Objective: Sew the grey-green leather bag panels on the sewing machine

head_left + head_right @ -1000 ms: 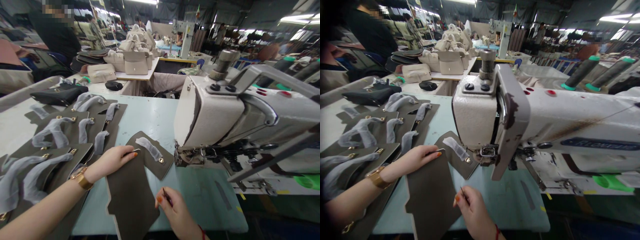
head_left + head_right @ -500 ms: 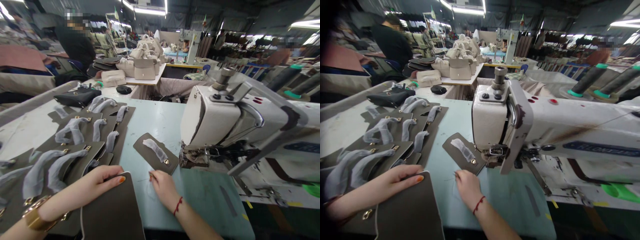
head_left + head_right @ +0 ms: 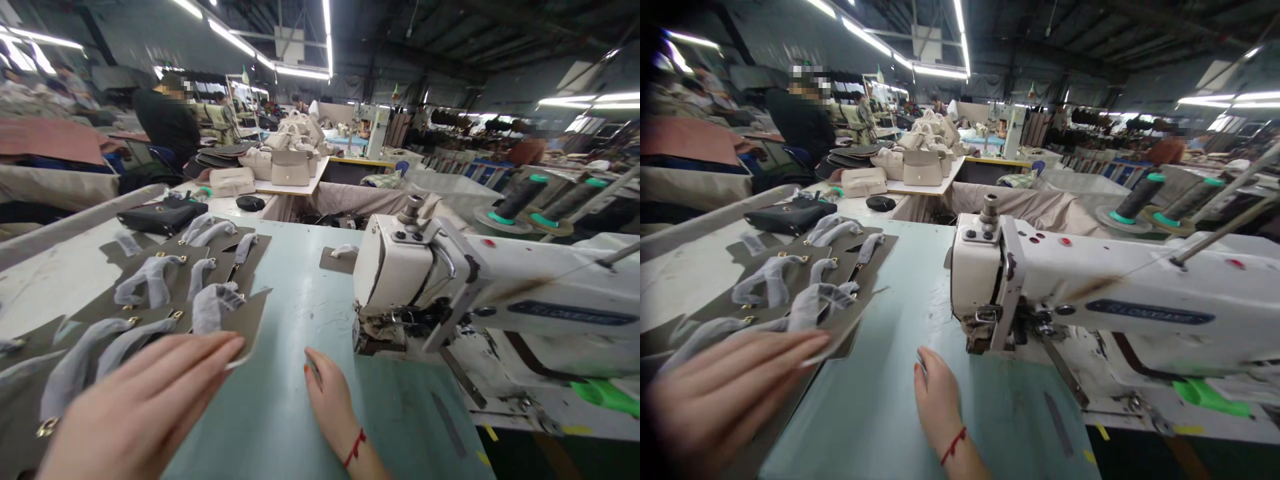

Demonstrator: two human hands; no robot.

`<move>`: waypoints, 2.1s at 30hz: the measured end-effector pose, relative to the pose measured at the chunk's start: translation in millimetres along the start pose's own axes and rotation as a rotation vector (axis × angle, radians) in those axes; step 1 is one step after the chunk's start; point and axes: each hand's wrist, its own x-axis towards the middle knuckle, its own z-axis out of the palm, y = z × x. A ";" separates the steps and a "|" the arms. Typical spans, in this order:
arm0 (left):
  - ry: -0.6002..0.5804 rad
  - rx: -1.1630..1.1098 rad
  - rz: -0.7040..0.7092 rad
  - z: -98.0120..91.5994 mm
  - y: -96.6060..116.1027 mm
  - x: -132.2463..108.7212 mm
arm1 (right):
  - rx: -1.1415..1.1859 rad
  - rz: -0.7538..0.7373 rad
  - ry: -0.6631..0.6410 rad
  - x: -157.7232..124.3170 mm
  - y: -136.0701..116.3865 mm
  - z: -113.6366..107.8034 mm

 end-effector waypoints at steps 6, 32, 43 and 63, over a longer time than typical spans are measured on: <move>-0.389 0.352 0.161 129.5 -32.4 -58.8 | -0.207 0.016 0.146 -95.0 80.0 -48.9; -0.094 -0.893 -0.379 198.0 60.4 57.3 | 0.864 0.236 0.256 10.7 2.1 -124.0; 0.143 -0.902 -0.644 189.2 88.9 33.9 | 0.649 0.189 0.141 6.6 3.8 -137.4; -0.068 -1.904 -1.085 179.9 115.9 49.6 | -0.720 -0.023 0.109 4.7 -16.1 -168.4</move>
